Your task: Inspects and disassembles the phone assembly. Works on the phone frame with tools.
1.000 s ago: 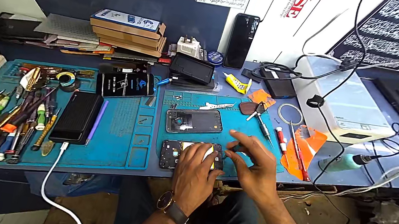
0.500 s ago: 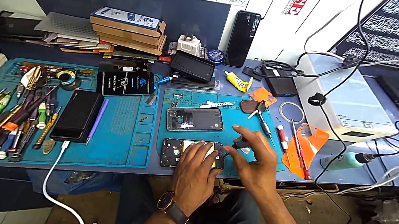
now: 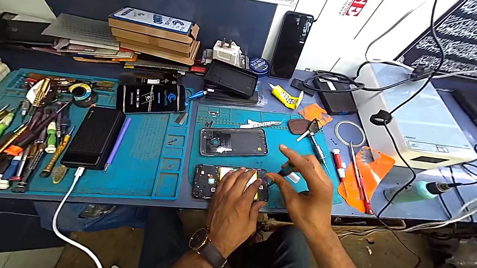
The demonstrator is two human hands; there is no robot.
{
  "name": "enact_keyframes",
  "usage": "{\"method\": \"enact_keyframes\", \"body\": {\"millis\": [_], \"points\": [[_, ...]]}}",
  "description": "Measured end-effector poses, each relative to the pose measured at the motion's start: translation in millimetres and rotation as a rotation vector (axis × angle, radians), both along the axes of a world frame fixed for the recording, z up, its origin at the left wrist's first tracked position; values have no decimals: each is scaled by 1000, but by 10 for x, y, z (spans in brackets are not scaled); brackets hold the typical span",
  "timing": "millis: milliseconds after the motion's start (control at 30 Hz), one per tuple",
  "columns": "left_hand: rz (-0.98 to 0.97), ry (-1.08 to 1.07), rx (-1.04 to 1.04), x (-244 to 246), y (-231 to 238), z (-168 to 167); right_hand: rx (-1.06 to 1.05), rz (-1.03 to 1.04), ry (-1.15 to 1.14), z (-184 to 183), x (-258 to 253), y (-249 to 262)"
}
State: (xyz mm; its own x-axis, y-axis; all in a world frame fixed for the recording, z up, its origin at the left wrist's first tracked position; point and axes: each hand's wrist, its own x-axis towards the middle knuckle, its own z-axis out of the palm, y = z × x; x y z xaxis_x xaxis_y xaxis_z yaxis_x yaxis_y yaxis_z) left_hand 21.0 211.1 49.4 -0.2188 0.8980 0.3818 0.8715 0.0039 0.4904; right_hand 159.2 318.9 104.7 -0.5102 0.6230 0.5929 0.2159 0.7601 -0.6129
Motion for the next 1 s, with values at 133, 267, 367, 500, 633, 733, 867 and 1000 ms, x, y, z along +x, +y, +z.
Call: {"method": "enact_keyframes", "body": {"millis": [133, 267, 367, 500, 633, 733, 867, 1000], "points": [[-1, 7, 1, -7, -9, -10, -149, 240, 35, 63, 36, 0], [-2, 7, -4, 4, -3, 5, -6, 0, 22, 12, 8, -15], [-3, 3, 8, -8, -10, -14, -152, 215, 52, 52, 39, -15], [-6, 9, -1, -3, -5, -3, -30, 67, 35, -13, 19, -28], [2, 11, -6, -3, -6, -4, -146, 148, 100, 6, 45, -23], [3, 9, -20, 10, 2, 16, -152, 164, 43, 1, 67, -15], [27, -55, -17, 31, 5, 31, -293, -9, 176, -54, 75, -97], [37, -188, 112, 58, 27, 62, -425, -95, 364, 23, 74, -228]]}}
